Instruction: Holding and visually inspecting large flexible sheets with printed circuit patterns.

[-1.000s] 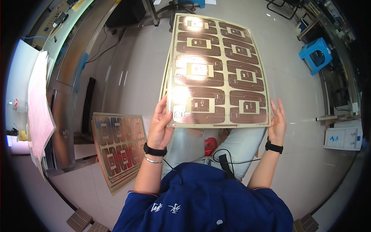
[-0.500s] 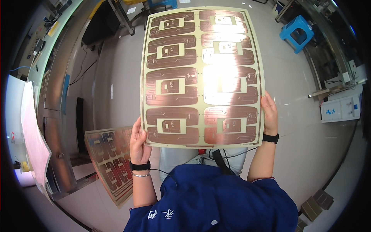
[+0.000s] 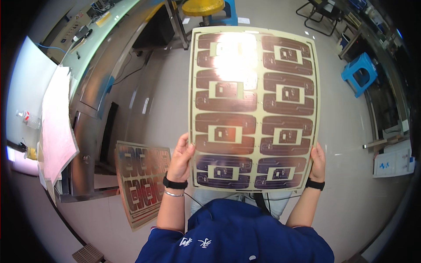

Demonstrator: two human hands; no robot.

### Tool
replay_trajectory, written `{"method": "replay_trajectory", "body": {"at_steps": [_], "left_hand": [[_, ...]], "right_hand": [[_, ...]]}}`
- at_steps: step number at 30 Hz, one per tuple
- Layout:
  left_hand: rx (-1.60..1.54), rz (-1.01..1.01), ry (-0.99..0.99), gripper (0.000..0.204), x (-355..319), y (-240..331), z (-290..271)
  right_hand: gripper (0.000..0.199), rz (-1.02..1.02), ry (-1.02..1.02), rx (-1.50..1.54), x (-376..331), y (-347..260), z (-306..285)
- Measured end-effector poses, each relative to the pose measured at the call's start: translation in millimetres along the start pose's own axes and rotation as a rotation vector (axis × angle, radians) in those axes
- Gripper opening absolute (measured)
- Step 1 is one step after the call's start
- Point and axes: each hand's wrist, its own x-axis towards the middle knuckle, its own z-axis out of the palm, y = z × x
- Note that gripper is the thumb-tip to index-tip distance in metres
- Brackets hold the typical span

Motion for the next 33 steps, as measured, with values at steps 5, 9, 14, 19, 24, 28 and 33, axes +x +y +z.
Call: {"method": "replay_trajectory", "body": {"at_steps": [5,9,14,19,24,28,33], "left_hand": [[-0.068,-0.031,-0.048,0.033,-9.0,-1.6,-3.2],[-0.073,-0.027,-0.028,0.030,-12.0,-3.7,-7.4],[-0.098,0.032,-0.076,0.032,-12.5,-2.9,-12.1],[-0.087,-0.002,-0.034,0.033,-12.7,2.2,-10.2],[0.060,-0.047,-0.073,0.039,-8.7,9.4,-9.6],[-0.281,-0.008,-0.117,0.054,-4.4,17.0,-2.1],[-0.392,0.052,-0.056,0.049,-5.8,-1.7,10.7]], "right_hand": [[0.041,-0.006,0.020,0.012,-3.1,8.4,-9.7],[0.039,0.021,-0.044,0.087,-5.0,6.7,-10.3],[0.036,-0.010,-0.088,0.058,-4.8,-1.7,-8.5],[0.036,-0.014,-0.057,0.076,8.5,-8.3,-2.3],[0.035,-0.049,0.037,0.221,26.5,-14.2,20.1],[0.032,-0.020,0.056,0.371,30.7,8.5,7.0],[0.028,0.040,0.187,0.600,31.9,18.9,32.9]]}}
